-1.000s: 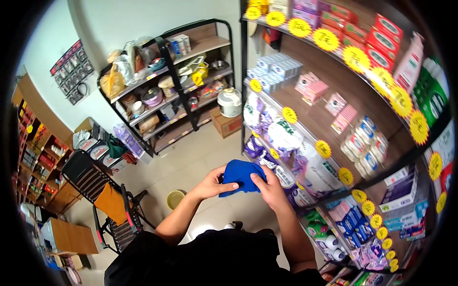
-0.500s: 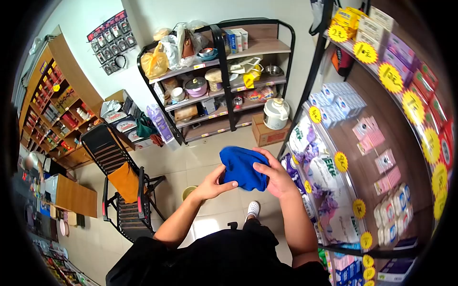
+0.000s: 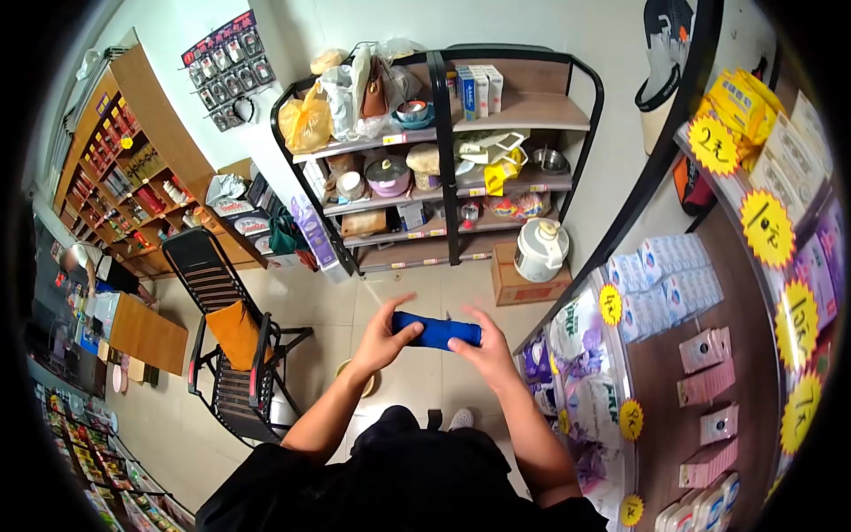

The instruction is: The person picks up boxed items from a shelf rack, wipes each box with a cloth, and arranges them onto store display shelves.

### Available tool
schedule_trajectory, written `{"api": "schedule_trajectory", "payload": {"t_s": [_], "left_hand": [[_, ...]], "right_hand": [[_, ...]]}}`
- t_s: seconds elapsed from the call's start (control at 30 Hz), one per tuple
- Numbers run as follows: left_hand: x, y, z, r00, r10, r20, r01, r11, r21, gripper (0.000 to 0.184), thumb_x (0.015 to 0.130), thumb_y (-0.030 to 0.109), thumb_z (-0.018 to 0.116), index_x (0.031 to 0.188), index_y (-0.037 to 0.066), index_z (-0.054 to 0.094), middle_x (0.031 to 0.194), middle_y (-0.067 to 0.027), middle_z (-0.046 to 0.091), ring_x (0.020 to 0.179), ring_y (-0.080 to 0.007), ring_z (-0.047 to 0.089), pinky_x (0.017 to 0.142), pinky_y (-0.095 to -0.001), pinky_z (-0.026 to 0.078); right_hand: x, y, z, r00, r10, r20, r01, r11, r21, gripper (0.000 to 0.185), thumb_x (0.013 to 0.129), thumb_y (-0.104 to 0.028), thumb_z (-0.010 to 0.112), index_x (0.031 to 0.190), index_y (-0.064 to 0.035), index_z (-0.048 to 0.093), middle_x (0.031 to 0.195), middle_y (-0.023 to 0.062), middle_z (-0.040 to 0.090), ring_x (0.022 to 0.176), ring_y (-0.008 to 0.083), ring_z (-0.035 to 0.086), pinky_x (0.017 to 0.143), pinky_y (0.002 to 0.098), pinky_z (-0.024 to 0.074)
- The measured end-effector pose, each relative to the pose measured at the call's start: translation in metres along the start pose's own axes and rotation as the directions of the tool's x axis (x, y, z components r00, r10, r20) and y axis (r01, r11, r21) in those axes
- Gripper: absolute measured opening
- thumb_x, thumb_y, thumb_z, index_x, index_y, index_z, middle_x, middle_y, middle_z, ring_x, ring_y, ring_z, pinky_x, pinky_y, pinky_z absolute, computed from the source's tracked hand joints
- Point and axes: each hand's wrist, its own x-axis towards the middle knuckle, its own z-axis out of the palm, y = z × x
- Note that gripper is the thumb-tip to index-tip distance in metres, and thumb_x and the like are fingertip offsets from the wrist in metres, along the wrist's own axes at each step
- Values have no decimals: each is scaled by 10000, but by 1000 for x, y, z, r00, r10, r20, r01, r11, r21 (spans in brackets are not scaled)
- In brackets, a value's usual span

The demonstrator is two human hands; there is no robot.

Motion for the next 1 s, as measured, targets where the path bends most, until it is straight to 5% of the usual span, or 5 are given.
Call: {"api": "schedule_trajectory", "payload": {"t_s": [0.13, 0.47, 0.53, 0.6, 1.0], "left_hand": [[42, 6, -18, 965, 27, 262, 64, 940, -334, 610, 818, 21, 803, 1364, 97, 543, 1008, -59, 621, 823, -117, 597, 772, -285, 525], [160, -12, -45, 937, 236, 259, -331, 838, 435, 389, 781, 200, 829, 1121, 60, 703, 947, -156, 679, 854, -349, 650, 796, -390, 544], [192, -25, -47, 820, 525, 230, -573, 756, 316, 348, 846, 272, 808, 1082, 51, 682, 826, -75, 637, 723, -245, 611, 722, -335, 525], [218, -33, -52, 893, -114, 436, 256, 924, -285, 294, 918, 310, 765, 1031, 64, 653, 864, -1, 598, 790, -121, 566, 733, -276, 489], [336, -85, -69, 786, -144, 602, 617, 255, -745, 429, 957, 144, 679, 1355, 74, 536, 1247, -79, 660, 1155, -211, 651, 980, -384, 556]], "right_hand": [[25, -33, -7, 928, -273, 255, 371, 746, -552, 580, 841, -86, 795, 1375, -45, 573, 1191, 79, 670, 1088, 212, 645, 967, 351, 508], [128, -68, -13, 723, -603, 336, 510, 139, -849, 259, 852, -195, 781, 1017, -22, 682, 924, 109, 679, 833, 271, 656, 790, 383, 531], [152, -75, -14, 969, -240, 62, 216, 692, -689, 253, 903, -220, 757, 1019, -25, 645, 885, 68, 660, 781, 155, 619, 743, 318, 515], [180, -82, -11, 959, -277, 63, 267, 805, -530, 261, 957, -227, 719, 1052, -14, 601, 893, 24, 642, 797, 79, 578, 727, 261, 495], [314, -99, 21, 997, -46, -65, 62, 962, 267, 607, 981, -55, 623, 1530, -81, 364, 1326, 93, 614, 1204, 230, 614, 1073, 411, 468]]}}
